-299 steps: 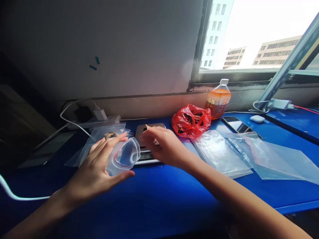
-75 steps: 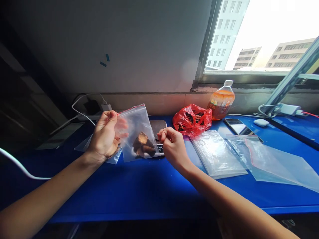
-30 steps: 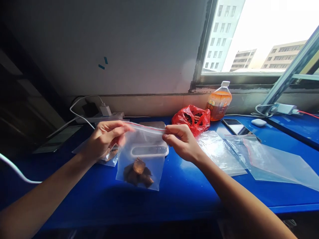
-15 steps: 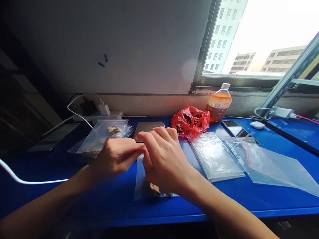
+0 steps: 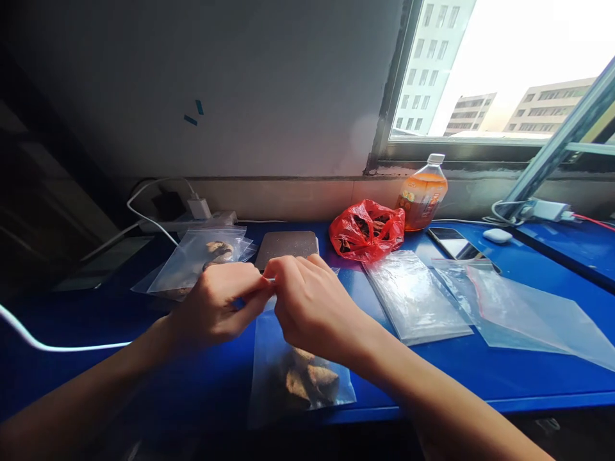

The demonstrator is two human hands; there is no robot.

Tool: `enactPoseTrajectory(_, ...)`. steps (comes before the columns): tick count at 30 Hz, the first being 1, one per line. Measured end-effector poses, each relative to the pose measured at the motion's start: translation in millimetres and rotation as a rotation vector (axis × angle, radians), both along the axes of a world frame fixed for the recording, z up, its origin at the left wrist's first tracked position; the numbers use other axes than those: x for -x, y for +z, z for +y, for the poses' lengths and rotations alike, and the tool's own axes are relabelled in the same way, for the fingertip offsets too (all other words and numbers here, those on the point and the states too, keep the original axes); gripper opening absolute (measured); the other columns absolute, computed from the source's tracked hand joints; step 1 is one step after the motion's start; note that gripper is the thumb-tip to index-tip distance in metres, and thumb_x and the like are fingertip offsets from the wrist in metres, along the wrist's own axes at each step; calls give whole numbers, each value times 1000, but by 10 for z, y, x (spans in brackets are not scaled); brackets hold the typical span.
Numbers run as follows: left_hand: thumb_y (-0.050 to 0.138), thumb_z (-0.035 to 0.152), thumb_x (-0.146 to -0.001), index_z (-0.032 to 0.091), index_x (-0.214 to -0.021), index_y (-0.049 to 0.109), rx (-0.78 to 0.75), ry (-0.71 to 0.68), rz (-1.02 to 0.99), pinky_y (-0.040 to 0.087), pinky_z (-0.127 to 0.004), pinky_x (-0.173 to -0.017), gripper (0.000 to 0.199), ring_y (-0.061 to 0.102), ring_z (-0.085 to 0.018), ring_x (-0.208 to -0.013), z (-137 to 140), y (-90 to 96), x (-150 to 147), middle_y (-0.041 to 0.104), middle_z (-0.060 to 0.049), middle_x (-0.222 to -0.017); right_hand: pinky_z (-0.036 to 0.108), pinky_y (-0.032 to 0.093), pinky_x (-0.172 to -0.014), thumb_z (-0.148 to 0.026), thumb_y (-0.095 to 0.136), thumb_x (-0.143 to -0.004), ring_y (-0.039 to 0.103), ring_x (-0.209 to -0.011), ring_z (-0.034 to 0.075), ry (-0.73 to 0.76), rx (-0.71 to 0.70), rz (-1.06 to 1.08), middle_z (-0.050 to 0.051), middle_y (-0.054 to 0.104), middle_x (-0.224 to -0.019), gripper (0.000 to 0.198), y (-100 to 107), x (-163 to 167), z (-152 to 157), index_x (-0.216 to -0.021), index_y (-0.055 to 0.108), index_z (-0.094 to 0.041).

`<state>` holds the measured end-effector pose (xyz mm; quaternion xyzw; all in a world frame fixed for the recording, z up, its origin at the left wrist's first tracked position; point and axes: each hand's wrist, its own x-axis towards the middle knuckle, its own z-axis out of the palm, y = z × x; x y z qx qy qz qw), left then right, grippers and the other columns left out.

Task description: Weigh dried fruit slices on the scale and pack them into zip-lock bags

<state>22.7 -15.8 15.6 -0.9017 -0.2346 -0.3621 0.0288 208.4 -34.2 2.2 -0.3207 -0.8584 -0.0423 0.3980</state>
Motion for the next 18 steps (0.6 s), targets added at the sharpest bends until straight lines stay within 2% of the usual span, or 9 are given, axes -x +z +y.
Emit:
enactPoseTrajectory(5,54,12,-87,17,-69,61,-9,-77,-43,40,-25,-57,20,51,-11,-55,-4,168,65,61,1,-59,29,47,-71,-9,51,-87,61,-77,14,82,99,120,3,63,-88,21,97,-52,2,-105,44,-18)
enactPoseTrajectory(9,55,16,-87,19,-67,61,58,-56,-104,41,-25,-54,21,52,-11,-54,-4,287,145,61,2,-58,26,47,-69,-8,53,-86,59,-76,12,84,141,162,1,62,-89,22,163,-132,19,-103,45,-19)
enactPoseTrajectory(12,56,16,-86,19,-66,61,112,-18,-144,40,-25,-52,22,52,-11,-54,17,343,227,59,2,-58,24,47,-68,-8,54,-86,57,-76,11,95,171,196,1,61,-88,18,195,-194,43,-97,46,-20)
enactPoseTrajectory(18,59,16,-84,20,-69,67,89,-24,-241,40,-25,-50,17,51,-11,-54,99,384,374,60,2,-60,21,45,-66,-7,55,-85,54,-75,10,86,202,209,1,59,-86,15,257,-302,100,-92,49,-19)
